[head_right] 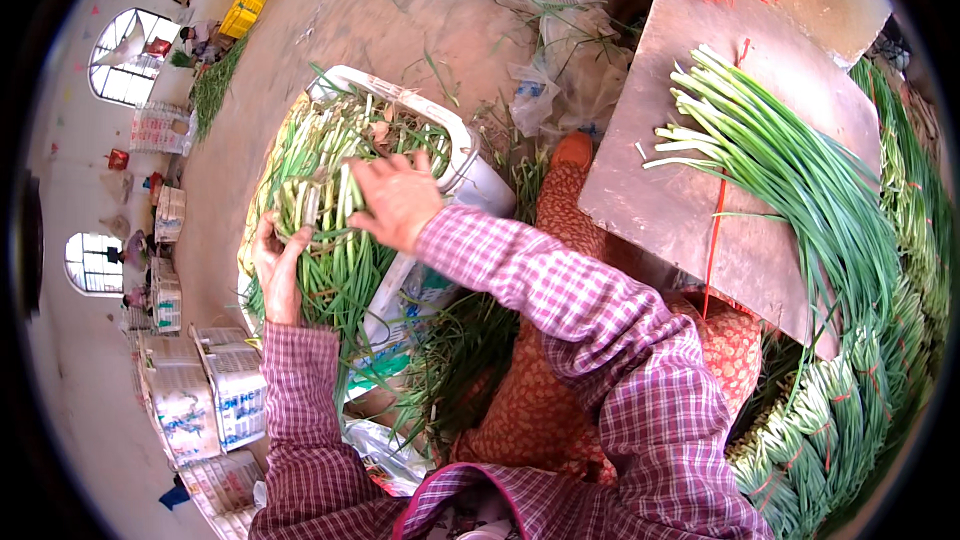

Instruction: The person sorts through bunches of green leeks by hand, removing individual yellowed or damaged leaves from each bundle before setting it aside on the floor.

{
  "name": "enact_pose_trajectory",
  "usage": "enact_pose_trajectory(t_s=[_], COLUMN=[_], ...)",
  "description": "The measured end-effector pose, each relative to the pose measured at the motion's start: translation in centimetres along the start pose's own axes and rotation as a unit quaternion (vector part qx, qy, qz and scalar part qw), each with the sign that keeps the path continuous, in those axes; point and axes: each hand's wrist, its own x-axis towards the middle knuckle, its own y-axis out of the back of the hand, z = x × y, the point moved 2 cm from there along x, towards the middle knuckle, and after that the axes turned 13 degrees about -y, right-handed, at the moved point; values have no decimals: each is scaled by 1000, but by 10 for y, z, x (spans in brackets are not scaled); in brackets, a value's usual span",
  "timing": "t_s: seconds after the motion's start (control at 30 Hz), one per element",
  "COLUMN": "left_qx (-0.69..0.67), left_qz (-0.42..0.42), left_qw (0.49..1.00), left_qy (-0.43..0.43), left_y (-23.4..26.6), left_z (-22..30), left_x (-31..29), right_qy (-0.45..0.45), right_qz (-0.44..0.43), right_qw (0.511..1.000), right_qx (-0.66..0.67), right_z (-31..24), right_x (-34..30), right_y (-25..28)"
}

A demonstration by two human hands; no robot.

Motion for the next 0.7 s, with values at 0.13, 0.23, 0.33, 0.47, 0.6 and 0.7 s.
enact_pose_trajectory(t_s=[0.13, 0.23, 0.33, 0.47, 0.6, 0.7], left_qx=[71, 263, 274, -22, 60, 32], left_qz=[-83, -132, -49, 176, 116, 93], left_qw=[993, 950, 956, 984, 990, 993], left_qy=[-46, -101, -92, 23, -45, -69], left_y=[-5, -12, -17, -23, 0, -4], left_z=[19, 32, 13, -9, -29, 5], left_x=[-10, -19, -34, -21, -21, -15], right_qy=[19, 34, 65, 80, 103, 127], right_qz=[34, 94, 107, 83, 66, 70], right_qw=[999, 994, 987, 980, 970, 962], right_qx=[39, 49, 101, 163, 212, 231], right_z=[-28, -33, -54, -64, -62, -56], right_x=[3, 5, -4, -14, -19, -17], right_y=[0, -3, -1, 4, -1, -4])
